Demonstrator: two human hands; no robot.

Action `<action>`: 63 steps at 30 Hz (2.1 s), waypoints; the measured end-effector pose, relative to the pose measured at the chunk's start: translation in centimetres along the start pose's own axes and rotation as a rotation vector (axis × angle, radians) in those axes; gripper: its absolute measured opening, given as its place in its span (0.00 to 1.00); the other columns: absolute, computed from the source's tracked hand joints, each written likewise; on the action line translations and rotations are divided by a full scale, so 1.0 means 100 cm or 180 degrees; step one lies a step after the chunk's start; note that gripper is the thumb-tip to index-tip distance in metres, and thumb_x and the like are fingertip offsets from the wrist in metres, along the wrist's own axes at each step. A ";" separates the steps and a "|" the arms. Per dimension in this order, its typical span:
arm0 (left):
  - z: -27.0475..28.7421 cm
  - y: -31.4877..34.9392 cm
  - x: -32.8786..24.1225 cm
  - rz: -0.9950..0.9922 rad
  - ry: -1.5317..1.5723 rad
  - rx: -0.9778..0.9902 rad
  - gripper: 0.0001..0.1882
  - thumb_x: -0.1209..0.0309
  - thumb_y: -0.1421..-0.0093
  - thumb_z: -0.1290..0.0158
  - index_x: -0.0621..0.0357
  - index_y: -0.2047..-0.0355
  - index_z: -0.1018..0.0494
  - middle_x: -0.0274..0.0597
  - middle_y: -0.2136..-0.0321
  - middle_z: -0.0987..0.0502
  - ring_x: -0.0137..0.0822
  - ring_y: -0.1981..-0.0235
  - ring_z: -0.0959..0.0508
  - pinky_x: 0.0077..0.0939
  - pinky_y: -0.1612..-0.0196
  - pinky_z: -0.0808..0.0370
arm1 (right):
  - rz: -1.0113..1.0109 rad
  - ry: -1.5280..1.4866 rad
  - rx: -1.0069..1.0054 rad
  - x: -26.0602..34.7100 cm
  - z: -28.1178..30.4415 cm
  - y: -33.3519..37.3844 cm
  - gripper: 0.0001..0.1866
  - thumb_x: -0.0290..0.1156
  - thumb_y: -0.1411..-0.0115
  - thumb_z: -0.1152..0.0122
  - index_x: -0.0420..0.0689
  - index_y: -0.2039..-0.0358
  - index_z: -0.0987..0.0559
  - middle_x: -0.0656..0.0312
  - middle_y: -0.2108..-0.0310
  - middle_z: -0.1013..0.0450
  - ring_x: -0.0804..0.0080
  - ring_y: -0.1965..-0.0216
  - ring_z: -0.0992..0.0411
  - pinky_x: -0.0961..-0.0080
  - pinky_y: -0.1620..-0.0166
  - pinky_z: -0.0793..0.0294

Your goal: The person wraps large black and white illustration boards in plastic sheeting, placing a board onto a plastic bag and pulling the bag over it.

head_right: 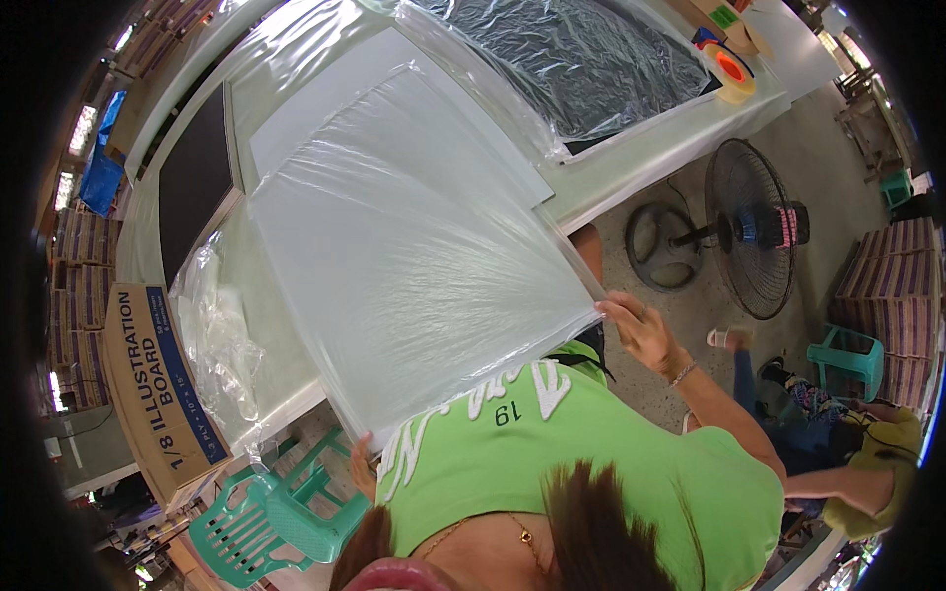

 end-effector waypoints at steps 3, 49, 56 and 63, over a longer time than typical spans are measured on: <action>-0.002 -0.003 -0.007 0.0265 0.0075 0.0198 0.18 0.85 0.44 0.61 0.67 0.54 0.31 0.51 0.62 0.24 0.38 0.79 0.33 0.28 0.78 0.34 | -0.0157 -0.0190 0.0090 -0.008 -0.004 0.009 0.23 0.09 0.50 0.52 0.40 0.53 0.27 0.53 0.57 0.30 0.65 0.69 0.26 0.75 0.67 0.24; -0.041 -0.017 0.029 0.2645 0.2423 0.0041 0.25 0.73 0.37 0.56 0.62 0.41 0.50 0.47 0.54 0.34 0.30 0.72 0.29 0.22 0.75 0.30 | -0.2688 -0.2521 0.0238 -0.026 -0.039 -0.039 0.16 0.27 0.40 0.44 0.40 0.52 0.28 0.69 0.74 0.29 0.88 0.81 0.35 0.89 0.81 0.38; -0.054 -0.026 0.024 0.2133 0.2102 -0.0462 0.27 0.76 0.37 0.57 0.61 0.40 0.53 0.47 0.53 0.35 0.31 0.67 0.29 0.21 0.72 0.27 | -0.1946 -0.2116 -0.0425 -0.006 -0.008 -0.084 0.16 0.23 0.41 0.45 0.36 0.52 0.27 0.68 0.73 0.29 0.86 0.81 0.38 0.87 0.79 0.36; -0.082 -0.111 -0.024 0.1979 0.2316 -0.0046 0.28 0.76 0.37 0.56 0.61 0.39 0.54 0.46 0.54 0.34 0.30 0.62 0.29 0.19 0.67 0.26 | -0.1518 -0.0947 -0.1224 -0.028 0.070 -0.115 0.17 0.24 0.41 0.45 0.33 0.52 0.27 0.67 0.78 0.31 0.85 0.81 0.38 0.84 0.79 0.37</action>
Point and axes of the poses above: each hand's wrist, its own y-axis away from the middle knuckle, its own z-axis out of the back of the hand, x = y × z, the point moved 8 cm from there along -y, towards the middle knuckle
